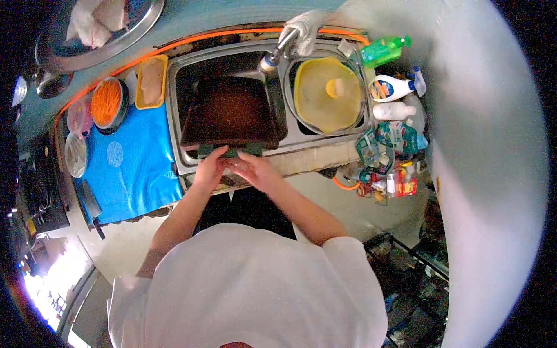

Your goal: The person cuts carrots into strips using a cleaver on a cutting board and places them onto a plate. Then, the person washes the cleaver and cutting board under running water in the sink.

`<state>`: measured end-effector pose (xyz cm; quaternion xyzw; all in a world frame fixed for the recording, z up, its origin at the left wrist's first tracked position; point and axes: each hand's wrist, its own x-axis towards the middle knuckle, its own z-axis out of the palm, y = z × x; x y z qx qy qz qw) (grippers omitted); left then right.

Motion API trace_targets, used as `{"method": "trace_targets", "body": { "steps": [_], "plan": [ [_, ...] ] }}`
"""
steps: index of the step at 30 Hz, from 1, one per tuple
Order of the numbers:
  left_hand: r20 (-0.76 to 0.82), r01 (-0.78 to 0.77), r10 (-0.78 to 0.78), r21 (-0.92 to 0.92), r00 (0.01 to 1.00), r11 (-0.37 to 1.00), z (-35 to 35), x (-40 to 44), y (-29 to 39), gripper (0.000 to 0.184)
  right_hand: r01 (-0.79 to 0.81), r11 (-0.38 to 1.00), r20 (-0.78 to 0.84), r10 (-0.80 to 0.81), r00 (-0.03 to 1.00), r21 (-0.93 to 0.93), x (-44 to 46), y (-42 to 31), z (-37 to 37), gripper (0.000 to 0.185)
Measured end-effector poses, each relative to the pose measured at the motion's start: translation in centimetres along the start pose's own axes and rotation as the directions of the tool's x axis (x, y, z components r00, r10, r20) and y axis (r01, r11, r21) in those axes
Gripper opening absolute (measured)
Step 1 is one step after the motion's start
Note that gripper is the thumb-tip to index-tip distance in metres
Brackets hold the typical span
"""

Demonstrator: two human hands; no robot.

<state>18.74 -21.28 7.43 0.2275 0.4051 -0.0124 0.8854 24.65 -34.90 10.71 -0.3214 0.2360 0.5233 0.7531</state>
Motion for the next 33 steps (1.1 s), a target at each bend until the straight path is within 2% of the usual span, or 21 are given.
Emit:
{"method": "trace_targets", "body": {
  "steps": [2,4,5,6,7,8,9,11,13,14,18,20,22,23,24,25,27,28,29,31,33],
  "plan": [
    [-0.034,0.037,-0.039,-0.061,0.999,0.997,0.7,0.2,1.0,0.025,-0.361,0.850,0.108,0.429,0.897,-0.385,-2.8,-5.1,-1.8,0.029],
    [-0.071,0.049,-0.052,-0.039,0.996,0.998,1.8,0.4,2.0,0.023,-0.074,0.591,0.018,0.148,0.989,-0.804,-3.2,-10.4,-5.3,0.032],
    [-0.099,0.059,-0.061,-0.027,0.993,0.998,1.9,0.3,2.0,0.023,0.022,0.749,-0.008,-0.037,0.999,-0.662,-0.9,-13.4,-7.7,0.031],
    [-0.083,0.046,-0.045,0.004,0.996,0.999,2.1,0.5,1.9,0.021,0.016,0.520,-0.210,-0.372,0.904,-0.854,0.4,-16.6,-6.7,0.031],
    [-0.059,0.029,-0.029,-0.003,0.998,1.000,2.4,0.8,1.9,0.021,0.341,0.343,0.056,-0.628,0.776,-0.875,3.7,-19.0,-8.7,0.039],
    [-0.036,0.009,-0.010,-0.014,0.999,1.000,2.8,1.1,1.9,0.021,0.329,0.147,0.123,-0.728,0.675,-0.933,5.9,-21.1,-8.2,0.043],
    [-0.015,-0.010,0.010,-0.027,1.000,1.000,3.1,1.3,1.9,0.021,0.343,0.040,0.198,-0.749,0.632,-0.939,8.7,-23.0,-8.2,0.048],
    [-0.078,-0.003,-0.003,-0.078,0.997,0.997,4.3,1.4,2.5,0.016,0.212,-0.131,0.238,-0.738,0.632,-0.968,13.0,-24.9,-7.2,0.058],
    [-0.125,-0.007,-0.007,-0.110,0.992,0.994,4.6,1.4,2.8,0.014,-0.068,-0.272,0.149,-0.700,0.699,-0.960,15.8,-24.9,-5.1,0.066],
    [-0.135,-0.010,-0.006,-0.117,0.991,0.993,4.4,1.6,2.5,0.014,0.040,-0.308,0.258,-0.714,0.650,-0.951,16.5,-24.4,-4.7,0.076],
    [-0.152,-0.021,-0.002,-0.145,0.988,0.989,5.0,2.0,1.6,0.018,0.037,-0.504,0.448,-0.730,0.516,-0.863,19.1,-24.6,-6.1,0.077],
    [-0.134,-0.020,-0.003,-0.167,0.991,0.986,4.3,2.6,0.6,0.016,0.029,-0.576,0.481,-0.652,0.586,-0.817,18.6,-25.3,-6.8,0.078],
    [-0.131,-0.024,0.000,-0.177,0.991,0.984,4.2,2.7,0.3,0.014,0.010,-0.775,0.663,-0.533,0.525,-0.632,15.8,-24.5,-5.9,0.080],
    [-0.137,-0.031,0.007,-0.174,0.991,0.984,4.5,2.7,0.4,0.014,0.073,-0.762,0.601,-0.444,0.664,-0.644,14.1,-24.0,-4.3,0.087],
    [-0.145,-0.037,0.012,-0.172,0.989,0.984,4.8,2.6,0.5,0.014,0.320,-0.618,0.645,-0.416,0.641,-0.718,12.4,-23.1,-2.8,0.088],
    [-0.169,-0.038,0.009,-0.169,0.986,0.985,5.4,2.4,0.7,0.014,0.542,-0.422,0.686,-0.396,0.611,-0.726,11.6,-22.3,-1.5,0.089],
    [-0.221,-0.034,-0.003,-0.162,0.975,0.986,6.2,2.2,1.1,0.013,0.732,0.061,0.616,-0.495,0.613,-0.679,12.5,-21.2,0.3,0.091],
    [-0.194,-0.047,0.010,-0.185,0.981,0.982,6.1,2.4,1.1,0.015,0.759,0.104,0.599,-0.550,0.582,-0.643,12.9,-20.9,1.3,0.074],
    [-0.166,-0.058,0.024,-0.207,0.986,0.977,5.8,2.9,1.1,0.018,0.702,0.072,0.552,-0.564,0.614,-0.708,12.7,-20.7,2.1,0.049],
    [-0.148,-0.064,0.031,-0.224,0.988,0.972,6.1,3.1,1.3,0.020,0.532,-0.074,0.483,-0.538,0.691,-0.843,13.6,-21.3,2.3,0.026],
    [-0.170,-0.062,0.026,-0.215,0.985,0.975,6.4,3.1,1.6,0.021,0.683,0.184,0.512,-0.533,0.673,-0.707,13.9,-20.4,2.3,0.019]
  ]
}}
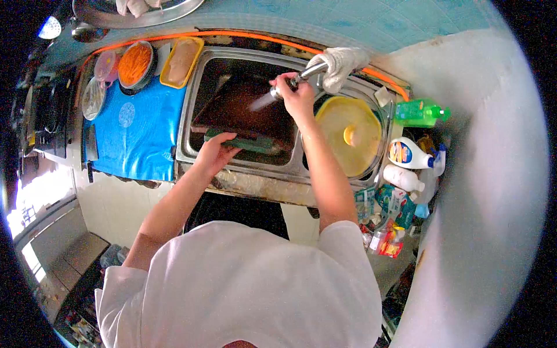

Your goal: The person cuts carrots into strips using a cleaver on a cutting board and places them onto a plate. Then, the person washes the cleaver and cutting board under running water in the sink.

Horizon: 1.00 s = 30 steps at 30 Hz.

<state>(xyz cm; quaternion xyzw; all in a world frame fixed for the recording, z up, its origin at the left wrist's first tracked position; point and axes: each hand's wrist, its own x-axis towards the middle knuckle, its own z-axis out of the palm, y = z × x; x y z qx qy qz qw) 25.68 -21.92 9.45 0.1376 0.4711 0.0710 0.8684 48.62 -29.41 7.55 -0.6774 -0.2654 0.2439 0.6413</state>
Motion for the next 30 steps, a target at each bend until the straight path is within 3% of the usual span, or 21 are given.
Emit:
{"method": "trace_targets", "body": {
  "steps": [1,4,6,8,11,14,15,18,20,23,26,30],
  "plan": [
    [0.012,0.006,-0.006,-0.007,1.000,1.000,-0.2,0.3,0.0,0.021,0.013,0.987,0.002,-0.013,1.000,0.163,-0.4,-0.1,0.3,0.016],
    [0.024,0.000,0.000,-0.008,1.000,1.000,-0.4,0.7,0.1,0.016,-0.037,0.985,0.070,0.025,0.997,0.169,-1.0,-0.5,-0.3,0.012],
    [-0.012,-0.024,0.024,0.020,1.000,1.000,-0.1,0.1,0.1,0.011,-0.104,0.992,0.148,0.093,0.985,0.071,-1.2,-1.1,-1.1,0.014],
    [-0.017,0.005,-0.005,0.015,1.000,1.000,0.0,-0.1,0.3,0.019,-0.103,0.992,0.112,0.095,0.989,0.072,-1.1,-0.7,-1.1,0.013],
    [-0.066,0.029,-0.026,0.046,0.997,0.999,-0.2,-0.6,0.3,0.025,0.160,0.945,-0.055,-0.183,0.982,-0.284,-0.6,0.1,-0.5,0.013],
    [-0.095,0.042,-0.036,0.062,0.995,0.997,-0.3,-1.0,0.7,0.025,0.131,0.880,-0.162,-0.228,0.960,-0.457,0.2,-0.2,0.0,0.014],
    [-0.100,0.049,-0.043,0.063,0.994,0.997,-0.4,-1.2,0.8,0.025,0.206,0.854,-0.152,-0.312,0.938,-0.477,0.6,-0.2,0.2,0.016],
    [-0.062,0.009,-0.005,0.069,0.998,0.998,-0.9,-0.8,1.3,0.026,0.206,0.865,-0.094,-0.277,0.956,-0.457,0.4,-0.5,-0.4,0.016],
    [-0.051,0.027,-0.023,0.071,0.998,0.997,-1.0,-0.9,1.7,0.026,0.105,0.959,0.053,-0.095,0.994,-0.263,0.3,-0.1,-1.4,0.015],
    [-0.046,0.026,-0.023,0.059,0.999,0.998,-1.3,-0.3,1.7,0.021,-0.101,0.995,0.256,0.099,0.962,-0.005,-0.4,-0.9,-2.3,0.014],
    [-0.056,0.005,-0.001,0.060,0.998,0.998,-0.3,-1.2,2.0,0.013,0.007,0.983,0.275,0.044,0.960,-0.181,-0.2,-0.5,-3.3,0.014],
    [-0.048,0.027,-0.024,0.058,0.999,0.998,-0.9,-1.2,1.9,0.014,0.192,0.861,0.030,-0.203,0.979,-0.471,0.3,-0.6,-1.9,0.013]
  ]
}}
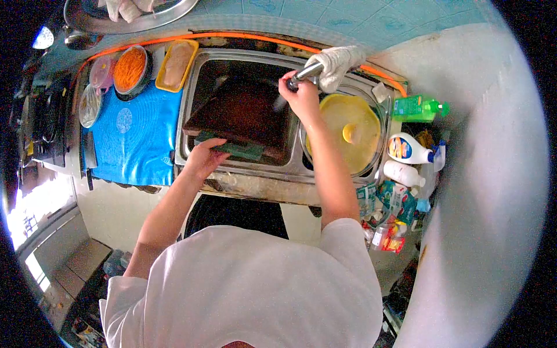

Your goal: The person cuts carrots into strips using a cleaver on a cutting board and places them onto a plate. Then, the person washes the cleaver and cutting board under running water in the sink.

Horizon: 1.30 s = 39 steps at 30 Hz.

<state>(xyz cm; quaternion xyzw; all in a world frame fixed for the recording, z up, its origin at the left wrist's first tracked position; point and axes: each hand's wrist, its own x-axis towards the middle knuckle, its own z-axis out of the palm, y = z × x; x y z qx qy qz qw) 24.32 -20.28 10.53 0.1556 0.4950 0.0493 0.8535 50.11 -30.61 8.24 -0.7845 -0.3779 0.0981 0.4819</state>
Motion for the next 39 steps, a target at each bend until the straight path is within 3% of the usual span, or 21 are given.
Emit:
{"method": "trace_targets", "body": {
  "steps": [2,4,6,8,11,14,15,18,21,25,32,35,37,39],
  "plan": [
    [0.003,0.013,-0.013,0.004,1.000,1.000,-0.3,0.0,0.0,0.018,0.147,0.987,-0.154,-0.135,0.979,0.069,0.8,1.7,1.7,0.014],
    [0.016,0.017,-0.017,-0.003,1.000,1.000,-0.8,0.3,-0.1,0.024,0.068,0.988,-0.119,-0.052,0.992,0.139,0.8,1.5,1.9,0.013],
    [-0.005,0.019,-0.019,0.023,1.000,1.000,-1.0,0.4,0.0,0.024,-0.070,0.938,0.078,0.047,0.996,0.340,0.3,0.9,1.3,0.014],
    [-0.020,0.032,-0.031,0.045,0.999,0.998,-1.3,0.7,0.0,0.025,-0.277,0.823,0.345,0.107,0.933,0.496,-0.2,-0.3,-0.3,0.015],
    [-0.036,0.050,-0.048,0.061,0.998,0.997,-1.7,0.7,0.1,0.027,-0.370,0.738,0.443,0.108,0.890,0.564,-0.9,0.2,-1.1,0.016],
    [-0.041,0.037,-0.035,0.045,0.999,0.998,-0.1,-0.3,-0.4,0.023,-0.289,0.693,0.323,0.085,0.943,0.661,-1.0,-0.7,0.3,0.016],
    [-0.043,0.030,-0.029,0.037,0.999,0.999,0.7,-0.6,-0.6,0.019,-0.337,0.649,0.303,0.169,0.938,0.682,-1.0,-0.6,0.9,0.015],
    [-0.008,0.016,-0.016,0.023,1.000,1.000,2.0,-0.8,-1.2,0.019,-0.267,0.537,0.236,0.128,0.963,0.800,-0.7,-0.6,2.2,0.013],
    [0.052,-0.044,0.039,0.114,0.998,0.992,3.5,-1.2,-1.2,0.024,-0.206,0.592,0.134,0.164,0.977,0.779,-0.4,-0.9,2.9,0.010],
    [0.033,-0.004,-0.002,0.174,0.999,0.985,4.2,-1.5,-0.9,0.024,-0.152,0.591,0.042,0.195,0.980,0.792,0.0,-1.7,3.8,0.009],
    [0.031,0.080,-0.084,0.121,0.996,0.989,2.2,-1.2,1.8,0.023,-0.236,0.398,0.176,0.183,0.967,0.886,-0.5,-1.4,3.0,0.008],
    [0.023,0.093,-0.094,0.039,0.995,0.995,2.7,-1.5,1.1,0.021,-0.239,0.420,0.152,0.230,0.961,0.876,-0.6,-1.0,3.5,0.007],
    [-0.007,0.063,-0.063,0.011,0.998,0.998,3.5,-1.9,0.7,0.015,-0.208,0.545,0.093,0.232,0.968,0.812,-0.3,-1.3,3.5,0.007],
    [0.007,0.096,-0.096,0.037,0.995,0.995,2.9,-1.9,0.9,0.022,-0.126,0.639,-0.011,0.206,0.978,0.759,0.1,-1.1,3.9,0.009]
  ]
}}
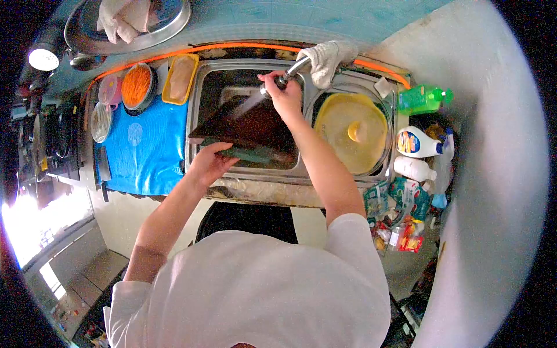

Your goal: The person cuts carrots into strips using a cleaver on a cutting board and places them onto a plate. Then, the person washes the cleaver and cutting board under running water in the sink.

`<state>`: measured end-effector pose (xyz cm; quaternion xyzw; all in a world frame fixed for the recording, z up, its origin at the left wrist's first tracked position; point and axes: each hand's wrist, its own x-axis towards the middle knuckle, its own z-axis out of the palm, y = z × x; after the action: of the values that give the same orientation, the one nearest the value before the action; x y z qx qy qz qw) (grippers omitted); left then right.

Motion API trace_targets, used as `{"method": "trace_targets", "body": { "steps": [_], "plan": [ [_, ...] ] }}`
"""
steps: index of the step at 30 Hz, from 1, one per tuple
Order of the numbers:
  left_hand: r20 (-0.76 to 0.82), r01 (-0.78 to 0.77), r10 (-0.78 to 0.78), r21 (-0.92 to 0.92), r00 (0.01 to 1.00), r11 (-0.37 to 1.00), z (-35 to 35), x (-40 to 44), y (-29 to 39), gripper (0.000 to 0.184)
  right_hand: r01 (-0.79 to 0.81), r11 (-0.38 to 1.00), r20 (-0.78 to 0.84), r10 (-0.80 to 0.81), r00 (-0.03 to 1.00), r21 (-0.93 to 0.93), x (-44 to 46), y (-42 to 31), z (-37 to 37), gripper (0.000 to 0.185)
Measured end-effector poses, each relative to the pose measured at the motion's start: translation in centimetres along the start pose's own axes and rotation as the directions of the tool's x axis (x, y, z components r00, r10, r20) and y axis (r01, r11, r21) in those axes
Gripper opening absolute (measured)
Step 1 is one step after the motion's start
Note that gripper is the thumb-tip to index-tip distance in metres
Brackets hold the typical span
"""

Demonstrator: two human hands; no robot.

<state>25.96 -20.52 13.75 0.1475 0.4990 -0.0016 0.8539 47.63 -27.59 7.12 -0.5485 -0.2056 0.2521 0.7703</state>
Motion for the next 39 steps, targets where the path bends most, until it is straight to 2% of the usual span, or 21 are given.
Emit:
{"method": "trace_targets", "body": {
  "steps": [1,3,4,7,8,11,12,15,18,21,23,25,26,34,37,39],
  "plan": [
    [0.005,0.017,-0.017,0.011,1.000,1.000,-0.3,0.0,0.0,0.025,0.048,0.991,-0.035,-0.052,0.998,-0.125,0.4,0.6,-0.4,0.011],
    [-0.036,0.013,-0.013,0.000,0.999,1.000,-0.6,0.1,-0.1,0.019,0.126,0.920,-0.078,-0.166,0.983,-0.371,1.0,1.0,-1.0,0.015],
    [-0.058,0.010,-0.011,-0.007,0.998,1.000,-0.8,0.1,-0.2,0.017,0.178,0.877,-0.108,-0.250,0.962,-0.446,1.2,1.0,-1.0,0.017],
    [0.002,-0.006,0.006,0.005,1.000,1.000,-1.5,0.1,-0.4,0.018,0.183,0.833,-0.112,-0.280,0.954,-0.522,0.9,0.3,-1.0,0.016],
    [0.011,0.001,-0.001,-0.005,1.000,1.000,-1.8,0.2,-0.5,0.019,0.182,0.778,-0.104,-0.302,0.948,-0.601,0.8,0.3,-1.1,0.015],
    [0.023,0.010,-0.010,-0.028,1.000,1.000,-2.5,0.5,-0.9,0.022,0.242,0.808,-0.140,-0.369,0.919,-0.538,1.3,1.2,-0.8,0.016],
    [0.015,0.011,-0.011,-0.028,1.000,1.000,-2.7,0.6,-1.0,0.022,0.146,0.819,-0.145,-0.269,0.952,-0.555,1.2,1.0,-0.7,0.014],
    [0.026,0.023,-0.022,-0.048,0.999,0.999,-3.0,0.4,-1.3,0.018,0.192,0.955,-0.117,-0.222,0.968,-0.227,1.3,1.2,0.6,0.010],
    [-0.010,0.026,-0.027,-0.057,1.000,0.998,-2.6,0.1,-1.2,0.015,0.128,0.950,-0.092,-0.160,0.983,-0.283,0.8,0.7,0.5,0.009],
    [0.008,0.018,-0.017,-0.036,1.000,0.999,-2.6,0.1,-0.8,0.015,0.014,0.983,-0.026,-0.019,0.999,-0.184,-0.5,0.0,-0.5,0.009],
    [0.023,0.008,-0.008,-0.025,1.000,1.000,-2.8,0.2,-0.8,0.015,0.002,0.962,0.054,0.014,0.998,-0.273,-1.4,-1.1,-1.7,0.012],
    [0.014,-0.002,0.003,-0.021,1.000,1.000,-3.0,0.3,-0.9,0.016,-0.080,0.976,0.131,0.108,0.986,-0.205,-1.9,-1.8,-2.7,0.013],
    [0.014,-0.001,0.001,-0.018,1.000,1.000,-3.0,0.2,-1.0,0.016,-0.146,0.963,0.170,0.187,0.968,-0.228,-2.1,-2.4,-3.4,0.014],
    [0.049,0.023,-0.021,-0.042,0.999,0.999,-2.9,0.2,-1.3,0.016,-0.227,0.974,0.123,0.227,0.966,-0.017,-2.3,-2.5,-2.0,0.010],
    [0.008,0.059,-0.058,-0.101,0.998,0.993,-1.8,0.5,-0.9,0.025,-0.221,0.975,0.091,0.218,0.972,0.026,-2.4,-2.4,-1.6,0.008],
    [0.042,0.047,-0.043,-0.120,0.998,0.992,-1.2,1.2,-0.8,0.024,-0.231,0.972,0.101,0.226,0.969,0.044,-2.4,-2.0,-2.0,0.007]
  ]
}}
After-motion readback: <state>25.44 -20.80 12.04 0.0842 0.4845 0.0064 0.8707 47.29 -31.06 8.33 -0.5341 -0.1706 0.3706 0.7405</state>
